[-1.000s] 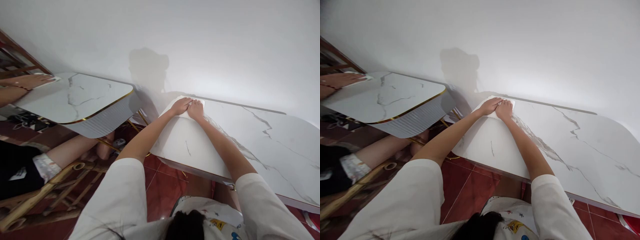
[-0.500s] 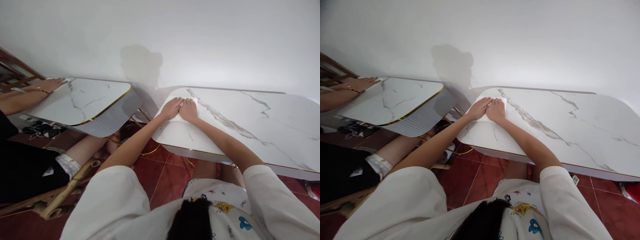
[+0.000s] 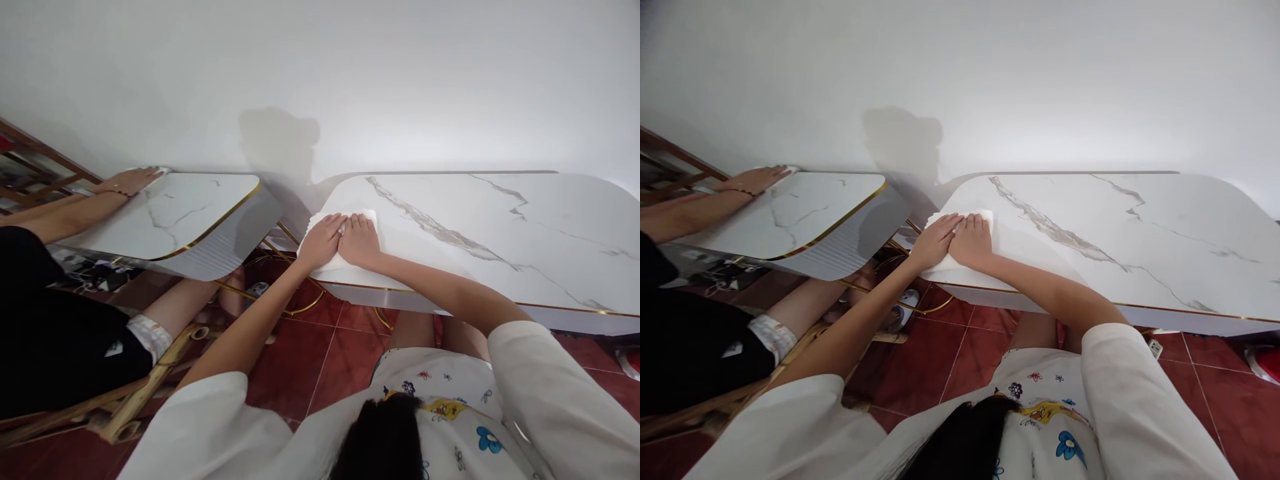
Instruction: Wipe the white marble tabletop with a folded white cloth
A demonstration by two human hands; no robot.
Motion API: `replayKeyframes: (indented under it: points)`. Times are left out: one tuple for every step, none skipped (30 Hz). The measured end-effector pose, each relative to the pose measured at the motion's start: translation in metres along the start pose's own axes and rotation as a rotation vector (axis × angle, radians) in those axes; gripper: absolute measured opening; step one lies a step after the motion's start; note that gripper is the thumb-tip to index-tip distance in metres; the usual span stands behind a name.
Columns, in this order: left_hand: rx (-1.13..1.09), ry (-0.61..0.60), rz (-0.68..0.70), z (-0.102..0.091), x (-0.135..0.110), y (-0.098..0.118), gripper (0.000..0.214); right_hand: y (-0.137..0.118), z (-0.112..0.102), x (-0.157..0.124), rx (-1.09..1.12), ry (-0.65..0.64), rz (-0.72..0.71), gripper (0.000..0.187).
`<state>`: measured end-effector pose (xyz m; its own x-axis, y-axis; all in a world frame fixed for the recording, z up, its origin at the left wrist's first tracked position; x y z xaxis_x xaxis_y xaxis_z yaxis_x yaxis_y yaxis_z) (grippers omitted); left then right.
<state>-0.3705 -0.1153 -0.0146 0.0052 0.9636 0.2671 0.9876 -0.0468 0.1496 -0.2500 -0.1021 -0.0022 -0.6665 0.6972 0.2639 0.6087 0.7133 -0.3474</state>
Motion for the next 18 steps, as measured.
replayKeyframes:
  points:
    - [0.005,0.005,-0.02,-0.001,-0.004,0.001,0.053,-0.002,0.0,-0.003,-0.003,0.004,-0.019,0.055]
    - [0.01,0.01,-0.039,-0.002,-0.008,0.002,0.052,-0.003,-0.001,-0.005,-0.005,0.008,-0.036,0.055]
    - [0.014,0.014,-0.055,-0.003,-0.011,0.004,0.052,-0.004,-0.002,-0.008,-0.006,0.009,-0.049,0.054]
    - [0.017,0.018,-0.069,-0.003,-0.015,0.006,0.052,-0.005,-0.002,-0.011,-0.009,0.006,-0.058,0.054]
    - [0.021,0.024,-0.081,-0.004,-0.019,0.008,0.052,-0.006,-0.003,-0.014,-0.012,0.002,-0.068,0.055]
    - [0.023,0.031,-0.092,-0.005,-0.023,0.011,0.052,-0.007,-0.004,-0.018,-0.015,-0.003,-0.078,0.055]
    - [0.026,0.039,-0.102,-0.005,-0.028,0.014,0.052,-0.007,-0.005,-0.022,-0.017,-0.007,-0.09,0.055]
    - [0.028,0.046,-0.112,-0.005,-0.032,0.019,0.052,-0.007,-0.006,-0.027,-0.017,-0.007,-0.104,0.056]
    - [0.03,0.054,-0.123,-0.006,-0.036,0.024,0.052,-0.007,-0.008,-0.032,-0.017,-0.006,-0.118,0.056]
    - [0.03,0.062,-0.138,-0.006,-0.04,0.029,0.052,-0.006,-0.009,-0.037,-0.016,-0.004,-0.129,0.056]
    - [0.03,0.07,-0.153,-0.006,-0.043,0.035,0.052,-0.004,-0.011,-0.041,-0.014,-0.003,-0.134,0.055]
    - [0.029,0.077,-0.168,-0.005,-0.045,0.04,0.052,-0.002,-0.012,-0.045,-0.012,-0.004,-0.136,0.054]
    - [0.026,0.084,-0.182,-0.005,-0.046,0.046,0.052,0.002,-0.014,-0.049,-0.011,-0.006,-0.136,0.054]
    - [0.021,0.092,-0.193,-0.004,-0.046,0.051,0.052,0.005,-0.015,-0.051,-0.011,-0.009,-0.134,0.053]
    - [0.014,0.097,-0.199,-0.003,-0.044,0.056,0.051,0.01,-0.017,-0.052,-0.013,-0.012,-0.131,0.052]
    - [0.006,0.101,-0.199,-0.002,-0.042,0.06,0.051,0.014,-0.019,-0.052,-0.017,-0.018,-0.128,0.052]
    - [-0.004,0.103,-0.195,-0.001,-0.038,0.064,0.051,0.018,-0.02,-0.051,-0.024,-0.026,-0.126,0.052]
    - [-0.014,0.104,-0.188,0.0,-0.032,0.066,0.051,0.023,-0.022,-0.05,-0.033,-0.033,-0.122,0.053]
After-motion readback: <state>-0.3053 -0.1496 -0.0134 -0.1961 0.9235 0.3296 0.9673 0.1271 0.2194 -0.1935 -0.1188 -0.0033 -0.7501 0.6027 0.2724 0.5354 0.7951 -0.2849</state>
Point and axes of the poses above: each hand's wrist, its own x-axis towards the middle knuckle, its own z-axis out of the palm, y = z × x, the point moved 4 cm from there along x, towards the middle knuckle, and after that the axes turned 7 degrees about -z, right-handed, at the moved point
